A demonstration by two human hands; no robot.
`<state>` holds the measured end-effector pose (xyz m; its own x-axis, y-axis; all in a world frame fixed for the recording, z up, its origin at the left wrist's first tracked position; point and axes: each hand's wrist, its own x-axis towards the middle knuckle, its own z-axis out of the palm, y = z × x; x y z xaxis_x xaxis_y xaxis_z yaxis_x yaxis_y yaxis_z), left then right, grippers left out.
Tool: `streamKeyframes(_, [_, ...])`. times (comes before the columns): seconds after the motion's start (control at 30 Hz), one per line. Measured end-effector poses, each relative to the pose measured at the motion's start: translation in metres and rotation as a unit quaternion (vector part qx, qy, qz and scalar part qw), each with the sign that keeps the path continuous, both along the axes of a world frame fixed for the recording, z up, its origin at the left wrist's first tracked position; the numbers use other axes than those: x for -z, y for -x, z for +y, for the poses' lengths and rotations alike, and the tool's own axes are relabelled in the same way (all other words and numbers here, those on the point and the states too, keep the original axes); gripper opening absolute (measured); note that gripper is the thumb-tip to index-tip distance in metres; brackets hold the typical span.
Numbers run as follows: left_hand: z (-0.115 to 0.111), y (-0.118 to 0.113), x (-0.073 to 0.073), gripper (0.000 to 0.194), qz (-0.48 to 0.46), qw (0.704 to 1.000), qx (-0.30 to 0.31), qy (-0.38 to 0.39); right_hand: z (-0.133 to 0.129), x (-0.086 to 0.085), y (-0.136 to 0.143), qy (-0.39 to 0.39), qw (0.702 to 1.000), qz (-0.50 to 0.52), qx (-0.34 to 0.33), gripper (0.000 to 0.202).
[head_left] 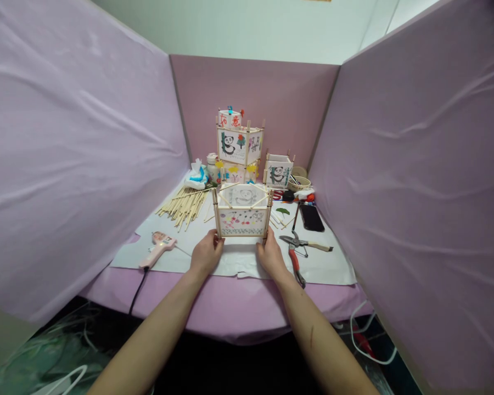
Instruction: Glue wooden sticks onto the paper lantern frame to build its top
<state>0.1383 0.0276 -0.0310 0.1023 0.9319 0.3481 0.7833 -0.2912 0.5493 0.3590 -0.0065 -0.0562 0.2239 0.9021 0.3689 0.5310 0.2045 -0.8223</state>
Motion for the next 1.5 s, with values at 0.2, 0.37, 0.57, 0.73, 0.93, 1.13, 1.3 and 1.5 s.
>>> streamKeyframes(0.2, [-0.003, -0.002, -0.003, 0.029, -0.031, 0.999, 0.003, 0.006, 0.000, 0.001, 0.000, -0.006, 1.000, 0.003, -0.004, 0.074])
streamKeyframes(0.37, [0.002, 0.008, -0.001, 0.024, -0.216, 0.973, -0.025, -0.072, -0.001, 0.000, -0.001, -0.021, 0.999, 0.024, -0.005, 0.073])
streamKeyframes(0.57, [0.016, 0.023, -0.005, 0.018, -0.429, 0.881, -0.083, -0.180, -0.002, -0.001, 0.000, -0.028, 0.999, 0.022, -0.003, 0.073])
streamKeyframes(0.73, [0.026, 0.035, -0.008, 0.019, -0.523, 0.816, -0.125, -0.211, -0.004, -0.002, 0.000, -0.029, 0.999, 0.019, 0.001, 0.070])
streamKeyframes(0.93, [0.030, 0.042, -0.006, 0.016, -0.525, 0.813, -0.140, -0.209, -0.004, -0.006, -0.001, -0.013, 1.000, 0.010, -0.006, 0.066])
streamKeyframes(1.13, [0.013, 0.025, -0.001, 0.015, -0.286, 0.950, -0.034, -0.119, -0.004, -0.003, -0.001, -0.005, 1.000, 0.000, -0.003, 0.067])
streamKeyframes(1.3, [0.007, 0.018, 0.002, 0.017, -0.164, 0.982, -0.006, -0.095, -0.003, -0.002, -0.001, -0.004, 1.000, 0.006, -0.005, 0.066])
streamKeyframes(1.5, [0.006, 0.017, 0.004, 0.029, -0.134, 0.989, 0.022, -0.067, -0.003, -0.002, 0.000, -0.003, 1.000, 0.006, -0.007, 0.065])
